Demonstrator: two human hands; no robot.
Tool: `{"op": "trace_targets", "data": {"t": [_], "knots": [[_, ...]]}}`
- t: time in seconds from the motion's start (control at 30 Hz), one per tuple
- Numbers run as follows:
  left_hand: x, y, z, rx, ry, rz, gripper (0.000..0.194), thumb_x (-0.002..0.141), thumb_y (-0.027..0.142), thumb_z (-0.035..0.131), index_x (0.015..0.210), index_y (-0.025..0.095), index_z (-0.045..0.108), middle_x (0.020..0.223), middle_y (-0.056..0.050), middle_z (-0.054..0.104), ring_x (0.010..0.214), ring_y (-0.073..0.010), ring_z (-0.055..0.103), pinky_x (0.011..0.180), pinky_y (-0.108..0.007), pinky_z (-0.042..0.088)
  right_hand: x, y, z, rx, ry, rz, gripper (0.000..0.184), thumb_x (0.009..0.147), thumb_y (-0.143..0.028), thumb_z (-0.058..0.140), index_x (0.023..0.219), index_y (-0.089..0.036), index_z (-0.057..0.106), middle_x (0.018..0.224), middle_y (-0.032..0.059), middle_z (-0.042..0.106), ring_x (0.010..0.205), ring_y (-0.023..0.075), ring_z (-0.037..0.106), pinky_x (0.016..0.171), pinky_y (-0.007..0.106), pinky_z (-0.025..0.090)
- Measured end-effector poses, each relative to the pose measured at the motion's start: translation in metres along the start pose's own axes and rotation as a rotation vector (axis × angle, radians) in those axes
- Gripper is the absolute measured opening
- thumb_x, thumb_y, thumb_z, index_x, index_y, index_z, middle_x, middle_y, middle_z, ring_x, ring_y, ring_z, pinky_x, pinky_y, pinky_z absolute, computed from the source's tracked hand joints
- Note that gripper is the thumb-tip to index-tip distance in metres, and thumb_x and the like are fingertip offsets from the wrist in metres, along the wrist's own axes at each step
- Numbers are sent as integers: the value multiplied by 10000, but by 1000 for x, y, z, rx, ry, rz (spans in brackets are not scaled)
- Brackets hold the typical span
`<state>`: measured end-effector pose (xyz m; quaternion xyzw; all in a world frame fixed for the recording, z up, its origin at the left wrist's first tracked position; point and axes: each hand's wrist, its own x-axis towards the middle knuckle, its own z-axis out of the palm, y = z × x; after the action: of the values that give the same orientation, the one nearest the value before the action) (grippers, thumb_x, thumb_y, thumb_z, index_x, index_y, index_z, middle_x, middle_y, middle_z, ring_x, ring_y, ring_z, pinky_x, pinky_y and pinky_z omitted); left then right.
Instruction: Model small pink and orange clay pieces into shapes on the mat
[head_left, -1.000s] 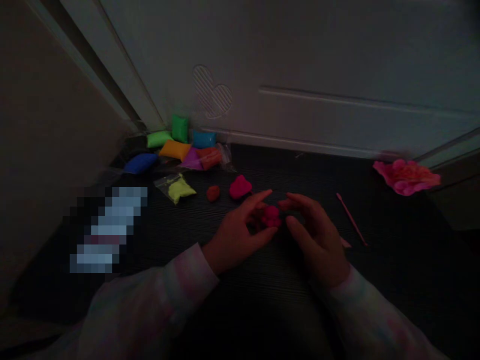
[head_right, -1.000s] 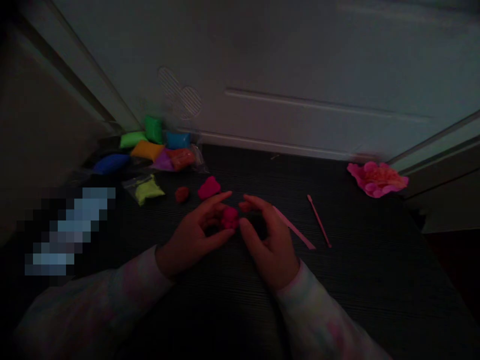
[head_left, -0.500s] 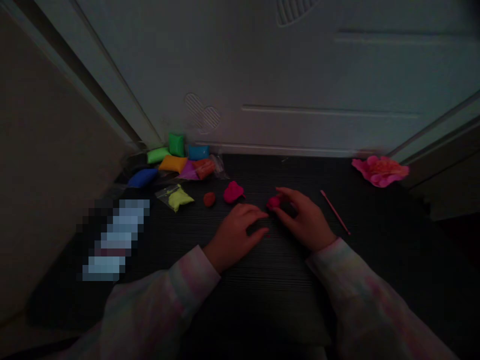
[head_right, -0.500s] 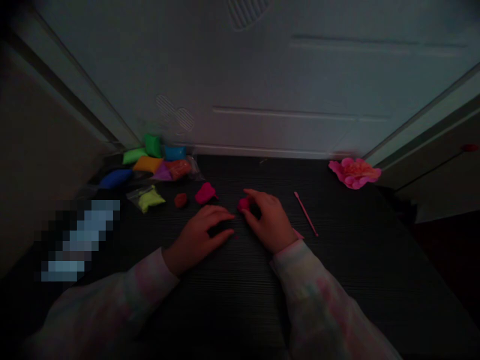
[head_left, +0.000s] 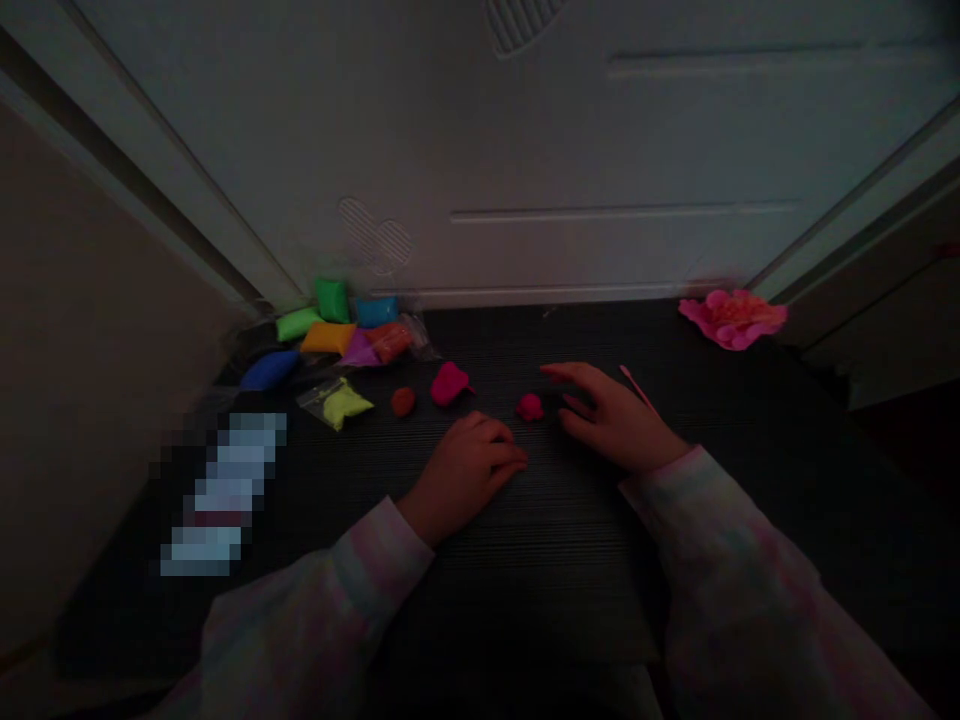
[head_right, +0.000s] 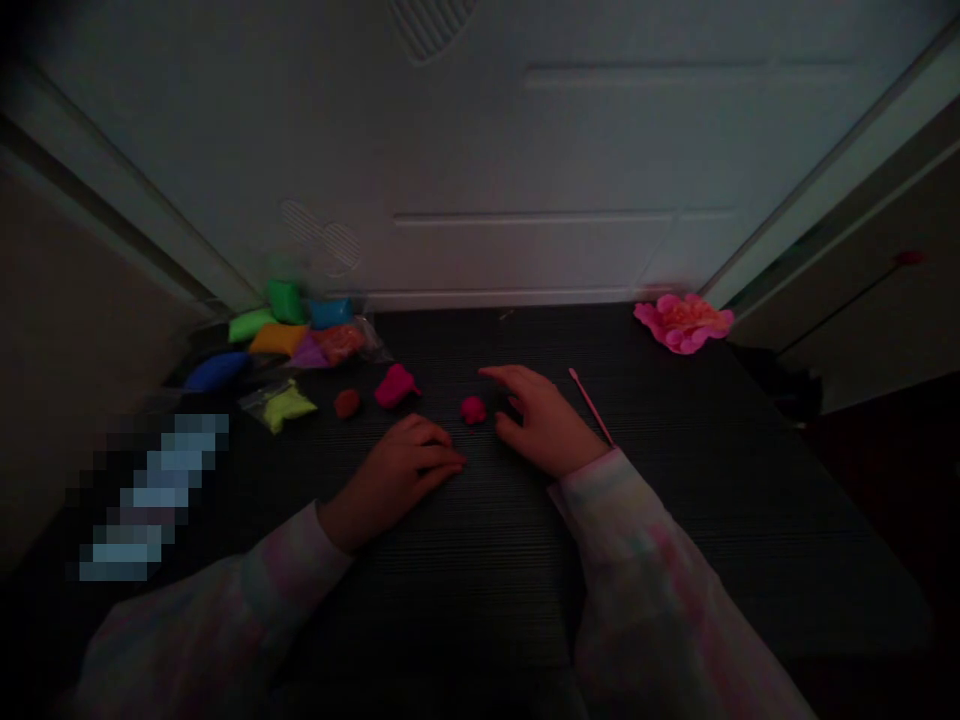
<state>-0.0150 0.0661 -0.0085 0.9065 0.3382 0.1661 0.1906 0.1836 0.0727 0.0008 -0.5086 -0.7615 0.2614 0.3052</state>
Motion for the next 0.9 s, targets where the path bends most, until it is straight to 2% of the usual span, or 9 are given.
{"op": "trace_targets", "data": {"t": [0.2,0.4,0.5,0.6,0.73,0.9], "knots": [[1,5,-2,-68,27,-44,174,785,244,447,781,151,593,799,-34,595,800,-149,486,749,-296,390,0,-7,-1,-124,-20,13,473,655,-80,439,1108,-218,441,1128,47,512,1064,180,455,927,423,326],[1,5,-9,-339,146,-335,123,732,235,516,782,168,607,735,2,616,687,-119,544,643,-245,417,2,-11,2,-252,-47,-4,414,696,-229,510,1104,-220,443,1113,50,538,1047,195,468,956,482,213],[3,4,-11,-572,200,-461,144,692,255,553,794,174,614,737,1,630,678,-127,564,622,-248,425,2,-9,9,-290,-41,-32,380,703,-286,527,1072,-225,463,1076,50,567,1023,209,488,942,509,188],[5,2,-11,-856,262,-544,160,654,247,592,793,172,618,753,-6,637,698,-129,574,650,-255,430,3,-8,13,-291,-27,-48,291,713,-280,527,999,-229,504,1006,33,604,971,206,522,932,517,193],[5,-2,-10,-1189,319,-612,216,589,174,652,800,180,611,725,17,636,675,-91,569,682,-238,423,4,-11,12,-264,28,-54,224,726,-260,521,948,-231,530,953,26,624,916,198,552,927,500,236],[5,-2,-13,-1458,391,-639,283,541,88,669,800,188,612,679,45,622,636,-55,567,708,-222,423,3,-21,10,-152,67,-75,262,728,-256,526,988,-220,520,967,44,609,919,188,548,851,406,384]]}}
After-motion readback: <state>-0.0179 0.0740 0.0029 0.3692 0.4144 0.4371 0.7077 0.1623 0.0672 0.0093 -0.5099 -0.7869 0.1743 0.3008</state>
